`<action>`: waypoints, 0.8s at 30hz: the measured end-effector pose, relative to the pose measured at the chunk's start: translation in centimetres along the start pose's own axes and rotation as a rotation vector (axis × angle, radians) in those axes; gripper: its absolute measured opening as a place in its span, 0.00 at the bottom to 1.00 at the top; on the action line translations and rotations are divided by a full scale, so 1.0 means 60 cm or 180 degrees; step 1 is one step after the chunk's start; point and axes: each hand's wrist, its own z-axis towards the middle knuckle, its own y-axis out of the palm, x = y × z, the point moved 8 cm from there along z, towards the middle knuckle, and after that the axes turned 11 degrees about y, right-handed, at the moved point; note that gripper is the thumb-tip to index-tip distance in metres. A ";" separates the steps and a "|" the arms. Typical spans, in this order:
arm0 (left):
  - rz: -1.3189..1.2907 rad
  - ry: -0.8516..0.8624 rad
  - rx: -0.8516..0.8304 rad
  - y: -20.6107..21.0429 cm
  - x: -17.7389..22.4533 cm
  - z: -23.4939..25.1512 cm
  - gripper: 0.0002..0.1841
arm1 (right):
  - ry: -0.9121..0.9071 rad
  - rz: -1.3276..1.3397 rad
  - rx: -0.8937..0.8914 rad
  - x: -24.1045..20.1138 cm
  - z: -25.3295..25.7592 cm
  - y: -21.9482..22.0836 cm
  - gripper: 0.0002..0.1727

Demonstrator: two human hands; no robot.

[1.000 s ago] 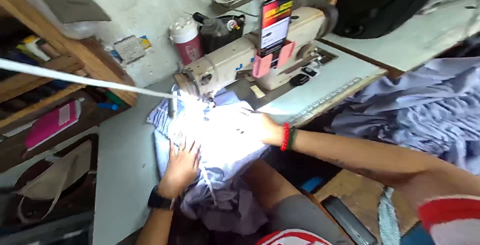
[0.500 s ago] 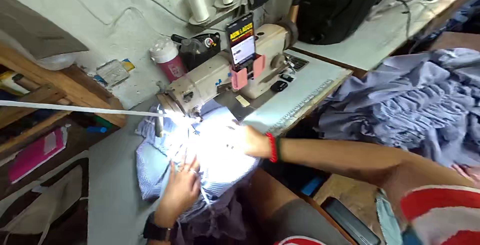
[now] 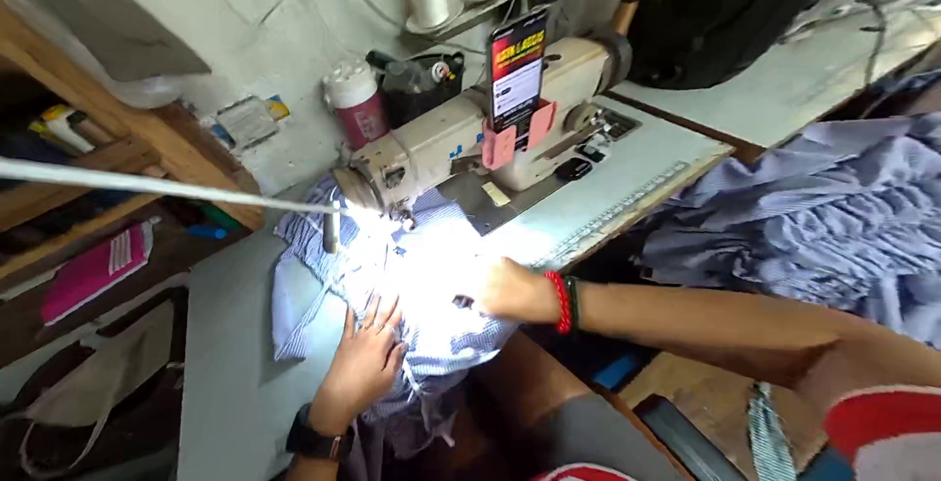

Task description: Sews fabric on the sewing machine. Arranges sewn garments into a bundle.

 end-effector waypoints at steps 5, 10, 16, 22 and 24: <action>0.0039 0.0044 0.0303 -0.007 -0.017 0.000 0.27 | 0.0482 0.0124 -0.0644 0.016 0.013 0.011 0.18; -0.0091 0.0174 0.0474 0.002 -0.028 -0.002 0.29 | 0.0126 -0.0064 -0.0524 0.012 0.014 0.016 0.13; -0.0214 0.0093 0.0362 0.005 -0.029 -0.004 0.28 | 0.0178 -0.0112 -0.0471 0.009 0.011 0.007 0.12; -0.0313 -0.0100 0.0088 -0.001 -0.038 -0.002 0.31 | 0.0135 -0.0330 -0.0157 0.004 0.009 0.004 0.12; -0.0225 -0.0216 0.0013 0.001 -0.055 0.004 0.29 | 0.0534 -0.0333 -0.0568 0.029 0.023 0.022 0.18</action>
